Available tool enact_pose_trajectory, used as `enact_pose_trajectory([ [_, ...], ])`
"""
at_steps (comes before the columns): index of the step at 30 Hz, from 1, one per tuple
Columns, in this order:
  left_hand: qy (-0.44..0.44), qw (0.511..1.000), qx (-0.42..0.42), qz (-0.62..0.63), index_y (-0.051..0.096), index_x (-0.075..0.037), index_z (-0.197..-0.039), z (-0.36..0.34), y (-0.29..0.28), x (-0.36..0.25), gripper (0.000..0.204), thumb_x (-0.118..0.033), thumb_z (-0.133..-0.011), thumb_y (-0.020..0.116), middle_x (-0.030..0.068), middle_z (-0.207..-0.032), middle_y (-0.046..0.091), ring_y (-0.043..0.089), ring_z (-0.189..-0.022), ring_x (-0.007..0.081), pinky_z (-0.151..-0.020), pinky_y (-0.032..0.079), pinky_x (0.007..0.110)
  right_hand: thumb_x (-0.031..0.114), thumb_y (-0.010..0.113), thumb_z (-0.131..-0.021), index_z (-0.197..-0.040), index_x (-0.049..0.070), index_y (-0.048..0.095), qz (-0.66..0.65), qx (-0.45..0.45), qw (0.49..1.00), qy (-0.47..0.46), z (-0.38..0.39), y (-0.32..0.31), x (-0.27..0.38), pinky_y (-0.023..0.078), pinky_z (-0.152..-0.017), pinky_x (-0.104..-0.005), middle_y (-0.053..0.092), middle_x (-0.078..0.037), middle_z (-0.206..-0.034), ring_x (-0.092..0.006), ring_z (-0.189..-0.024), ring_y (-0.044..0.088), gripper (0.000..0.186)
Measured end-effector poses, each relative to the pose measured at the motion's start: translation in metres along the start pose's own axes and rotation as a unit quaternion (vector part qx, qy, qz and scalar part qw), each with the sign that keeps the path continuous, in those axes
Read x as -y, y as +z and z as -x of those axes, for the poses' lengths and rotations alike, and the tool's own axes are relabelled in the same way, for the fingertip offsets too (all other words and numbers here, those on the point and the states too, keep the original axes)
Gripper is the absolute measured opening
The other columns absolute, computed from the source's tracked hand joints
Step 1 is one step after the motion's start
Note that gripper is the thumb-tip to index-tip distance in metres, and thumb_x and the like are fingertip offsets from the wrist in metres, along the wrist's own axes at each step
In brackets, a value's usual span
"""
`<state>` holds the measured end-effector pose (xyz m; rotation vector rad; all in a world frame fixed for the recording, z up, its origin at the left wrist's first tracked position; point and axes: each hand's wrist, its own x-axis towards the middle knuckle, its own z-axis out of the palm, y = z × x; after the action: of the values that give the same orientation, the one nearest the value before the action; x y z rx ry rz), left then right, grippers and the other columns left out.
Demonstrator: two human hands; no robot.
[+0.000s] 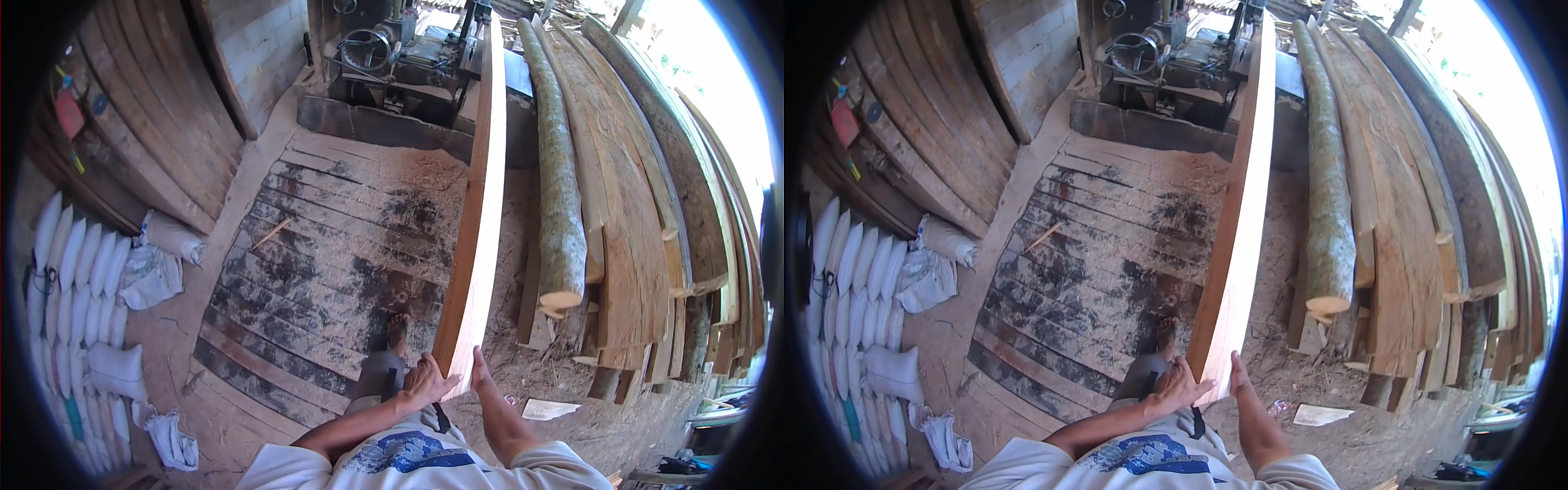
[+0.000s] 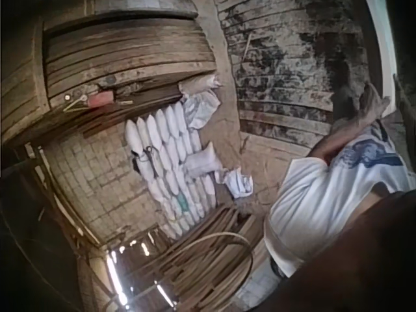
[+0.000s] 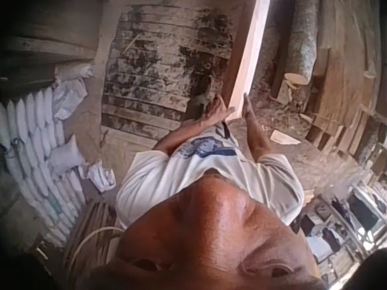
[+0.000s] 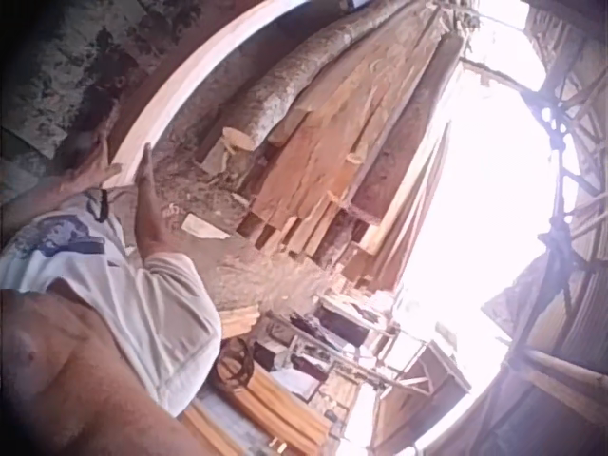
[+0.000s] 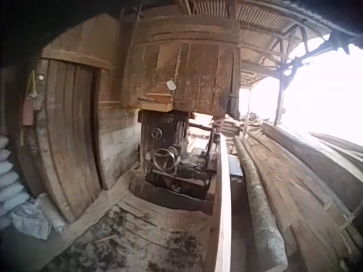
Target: The person feeds a long wooden plank through a planing machine and then carries it back to the starting side, repeating the process.
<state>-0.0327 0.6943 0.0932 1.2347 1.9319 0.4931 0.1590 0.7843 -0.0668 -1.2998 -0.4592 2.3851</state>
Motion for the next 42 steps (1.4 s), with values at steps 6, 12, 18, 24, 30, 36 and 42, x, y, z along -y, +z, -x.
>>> enact_pose_trajectory([
  [6,-0.076,0.991,0.102,0.034,0.036,0.016,-0.113,0.185,0.019,0.049,0.103,-0.069,-0.064,0.069,0.0374,-0.105,0.056,0.063,-0.094,0.0427,-0.077,0.053,0.044,0.063,0.055,-0.082,-0.14,0.005,0.038,-0.009,-0.001,0.999,0.036,0.13,-0.012,-0.16,0.036,-0.105,-0.0435,0.05,-0.014,-0.135,-0.0303,-0.122,0.049,0.083],
  [12,-0.045,0.98,0.013,0.194,0.038,0.012,-0.128,0.318,0.117,0.176,0.107,-0.066,-0.062,0.072,0.0275,-0.113,0.059,0.059,-0.106,0.0376,-0.09,0.047,0.04,0.059,0.06,-0.08,-0.137,0.003,0.041,0.103,-0.088,0.99,-0.034,0.267,0.015,-0.296,0.04,-0.101,-0.0427,0.054,-0.016,-0.129,-0.03,-0.117,0.053,0.082],
  [18,-0.21,0.841,0.19,0.462,0.053,0.002,-0.125,0.469,0.136,0.279,0.065,-0.04,-0.078,0.071,0.0135,-0.117,0.062,0.062,-0.103,0.0227,-0.091,0.048,0.033,0.037,0.058,-0.09,-0.135,0.0,0.043,0.245,-0.2,0.925,-0.209,0.373,0.046,-0.456,0.039,-0.096,-0.0314,0.058,-0.014,-0.12,-0.0197,-0.11,0.053,0.061],
  [24,-0.212,0.862,0.16,0.431,0.051,0.004,-0.127,0.62,0.2,0.392,0.068,-0.04,-0.078,0.071,0.0151,-0.124,0.057,0.056,-0.113,0.0246,-0.097,0.044,0.035,0.047,0.045,-0.094,-0.146,0.007,0.022,0.175,-0.11,0.956,-0.206,0.414,0.035,-0.551,0.028,-0.107,-0.0387,0.034,-0.016,-0.144,-0.0272,-0.131,0.034,0.07],
  [30,-0.275,0.824,0.183,0.46,0.055,0.003,-0.123,0.777,0.193,0.384,0.062,-0.036,-0.078,0.072,0.0145,-0.117,0.062,0.061,-0.104,0.0245,-0.092,0.048,0.034,0.047,0.04,-0.097,-0.147,0.0,0.021,0.156,-0.074,0.956,-0.237,0.391,0.016,-0.57,0.026,-0.109,-0.0335,0.029,-0.015,-0.15,-0.024,-0.137,0.028,0.071],
  [36,-0.273,0.81,0.088,0.511,0.058,0.004,-0.116,0.919,0.179,0.434,0.058,-0.031,-0.073,0.074,0.0141,-0.106,0.065,0.063,-0.094,0.023,-0.082,0.05,0.033,0.038,0.04,-0.099,-0.142,-0.003,0.032,0.165,-0.094,0.936,-0.295,0.482,0.083,-0.679,0.025,-0.108,-0.028,0.038,-0.011,-0.144,-0.0188,-0.131,0.035,0.059],
  [42,-0.246,0.845,0.035,0.473,0.059,0.002,-0.113,0.992,0.215,0.436,0.052,-0.027,-0.072,0.075,0.0107,-0.102,0.065,0.063,-0.089,0.0225,-0.081,0.049,0.032,0.034,0.039,-0.099,-0.144,-0.002,0.028,0.167,-0.065,0.933,-0.313,0.536,0.077,-0.734,0.02,-0.111,-0.0288,0.032,-0.011,-0.149,-0.0194,-0.136,0.028,0.058],
])
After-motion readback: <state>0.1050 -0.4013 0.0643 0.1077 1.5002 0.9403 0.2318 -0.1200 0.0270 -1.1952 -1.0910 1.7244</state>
